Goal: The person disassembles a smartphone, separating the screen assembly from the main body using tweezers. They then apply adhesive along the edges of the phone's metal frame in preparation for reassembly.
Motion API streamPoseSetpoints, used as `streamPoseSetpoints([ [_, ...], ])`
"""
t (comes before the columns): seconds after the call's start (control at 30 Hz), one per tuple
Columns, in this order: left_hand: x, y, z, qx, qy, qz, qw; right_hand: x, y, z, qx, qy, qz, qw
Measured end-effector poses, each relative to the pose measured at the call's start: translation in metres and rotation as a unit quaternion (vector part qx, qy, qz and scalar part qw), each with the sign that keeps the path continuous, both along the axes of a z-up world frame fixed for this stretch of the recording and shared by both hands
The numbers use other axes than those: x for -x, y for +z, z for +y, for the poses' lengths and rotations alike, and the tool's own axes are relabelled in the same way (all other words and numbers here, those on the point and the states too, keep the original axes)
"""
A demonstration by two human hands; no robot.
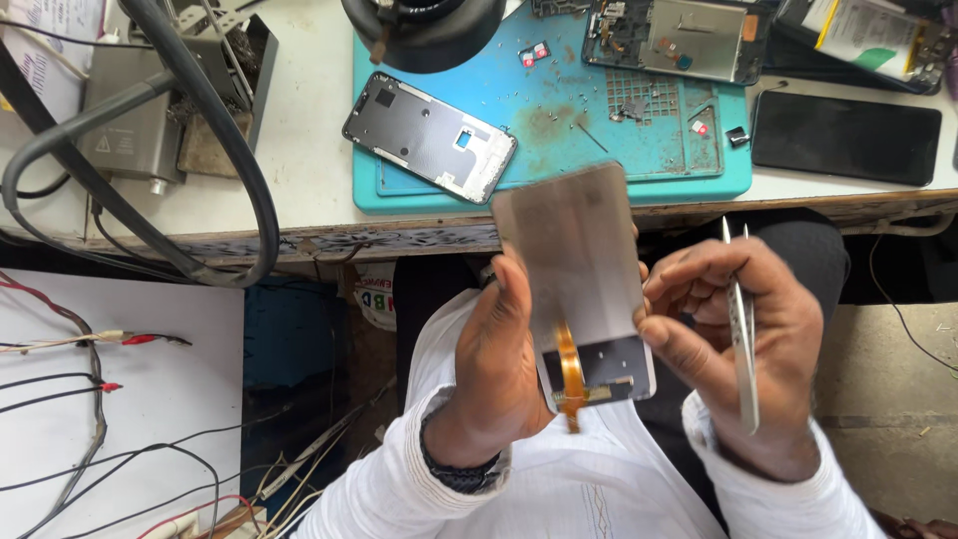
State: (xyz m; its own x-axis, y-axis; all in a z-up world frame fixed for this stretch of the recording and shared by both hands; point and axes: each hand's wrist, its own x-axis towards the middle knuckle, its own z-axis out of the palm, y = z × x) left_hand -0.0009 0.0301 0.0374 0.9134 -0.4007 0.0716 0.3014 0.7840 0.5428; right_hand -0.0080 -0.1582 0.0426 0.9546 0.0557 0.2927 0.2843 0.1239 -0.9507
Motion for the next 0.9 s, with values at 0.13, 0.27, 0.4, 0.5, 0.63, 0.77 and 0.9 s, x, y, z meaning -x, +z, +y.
streamPoseSetpoints([
  [0.13, 0.006, -0.001, 0.003, -0.046, -0.072, -0.030, 0.996, -0.015, 0.019, -0.004, -0.021, -0.019, 0.007, 1.000],
  [0.27, 0.011, -0.003, 0.008, -0.106, -0.127, -0.088, 0.982, -0.028, 0.036, -0.008, 0.059, -0.053, -0.056, 0.995],
  [0.4, 0.013, -0.007, 0.008, -0.141, -0.125, -0.101, 0.977, -0.029, 0.043, -0.013, 0.104, -0.049, -0.029, 0.993],
  [0.5, 0.012, -0.009, 0.007, -0.157, -0.126, -0.129, 0.971, -0.028, 0.046, -0.016, 0.088, -0.009, 0.036, 0.995],
  [0.63, 0.011, -0.005, 0.008, -0.233, -0.102, -0.216, 0.943, -0.026, 0.044, -0.017, 0.060, 0.050, -0.001, 0.997],
  [0.77, 0.009, 0.003, 0.009, -0.276, -0.091, -0.258, 0.921, -0.025, 0.043, -0.020, 0.041, 0.068, 0.017, 0.997],
  [0.9, 0.006, 0.006, 0.009, -0.315, -0.113, -0.270, 0.903, -0.028, 0.041, -0.019, 0.064, 0.062, 0.022, 0.996],
])
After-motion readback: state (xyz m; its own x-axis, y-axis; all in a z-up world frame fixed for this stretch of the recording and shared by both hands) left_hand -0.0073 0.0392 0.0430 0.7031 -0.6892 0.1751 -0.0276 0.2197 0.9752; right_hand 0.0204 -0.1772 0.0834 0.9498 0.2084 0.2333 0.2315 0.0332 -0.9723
